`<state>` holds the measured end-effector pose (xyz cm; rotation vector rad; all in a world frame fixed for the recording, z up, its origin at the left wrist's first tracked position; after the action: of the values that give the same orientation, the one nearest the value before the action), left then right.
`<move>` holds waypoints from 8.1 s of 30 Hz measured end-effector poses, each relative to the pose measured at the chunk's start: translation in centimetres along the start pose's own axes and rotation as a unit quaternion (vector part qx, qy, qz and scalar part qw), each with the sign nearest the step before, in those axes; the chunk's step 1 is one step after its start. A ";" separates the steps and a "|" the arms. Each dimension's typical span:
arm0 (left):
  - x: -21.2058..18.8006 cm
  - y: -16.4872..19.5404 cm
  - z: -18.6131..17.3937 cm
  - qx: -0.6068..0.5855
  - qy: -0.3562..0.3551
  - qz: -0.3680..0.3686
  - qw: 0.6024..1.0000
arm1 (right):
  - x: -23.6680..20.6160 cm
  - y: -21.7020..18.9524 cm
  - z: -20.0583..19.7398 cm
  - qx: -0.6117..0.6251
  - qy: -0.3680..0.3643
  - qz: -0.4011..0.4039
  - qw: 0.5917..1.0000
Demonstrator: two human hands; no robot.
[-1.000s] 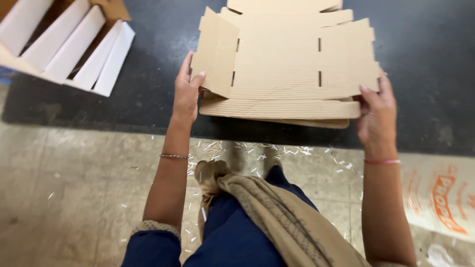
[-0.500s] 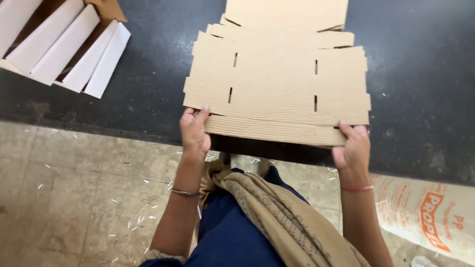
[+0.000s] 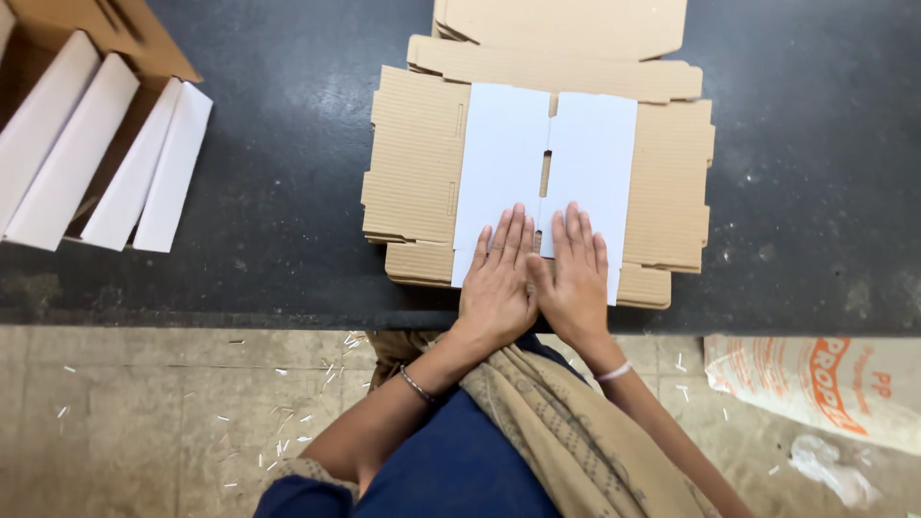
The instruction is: The person folds flat corrugated cardboard blanks into open boxes on a workbench, pressing the sides and locking the corners by hand. They insert white paperboard divider pieces into some boxes, then stack the finished boxes on the bench.
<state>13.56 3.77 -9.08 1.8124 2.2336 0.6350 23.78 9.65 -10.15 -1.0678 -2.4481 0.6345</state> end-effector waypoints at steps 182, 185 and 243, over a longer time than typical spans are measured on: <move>15.2 -12.8 0.2 -0.359 0.198 -0.149 0.900 | 6.5 -9.4 -0.3 -0.133 0.041 -0.023 0.990; 9.7 -12.2 -2.0 -0.441 0.197 -0.141 0.864 | 5.1 -7.1 -0.2 -0.148 0.029 0.018 0.988; 0.9 -6.3 -11.9 -0.020 0.081 0.045 0.995 | 2.5 -2.9 -11.5 -0.199 -0.049 -0.223 0.953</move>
<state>2.96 1.25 -1.20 1.9143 2.2288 0.8669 26.49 12.67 1.31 -0.5734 -2.8450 0.0492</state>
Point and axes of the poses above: each hand's wrist, its own x-axis towards the middle knuckle, its own z-axis out of the palm, y = z × x, the point moved 6 cm from there along x, towards the middle knuckle, and after that the axes turned 8 degrees about -z, right-handed, at the moved point
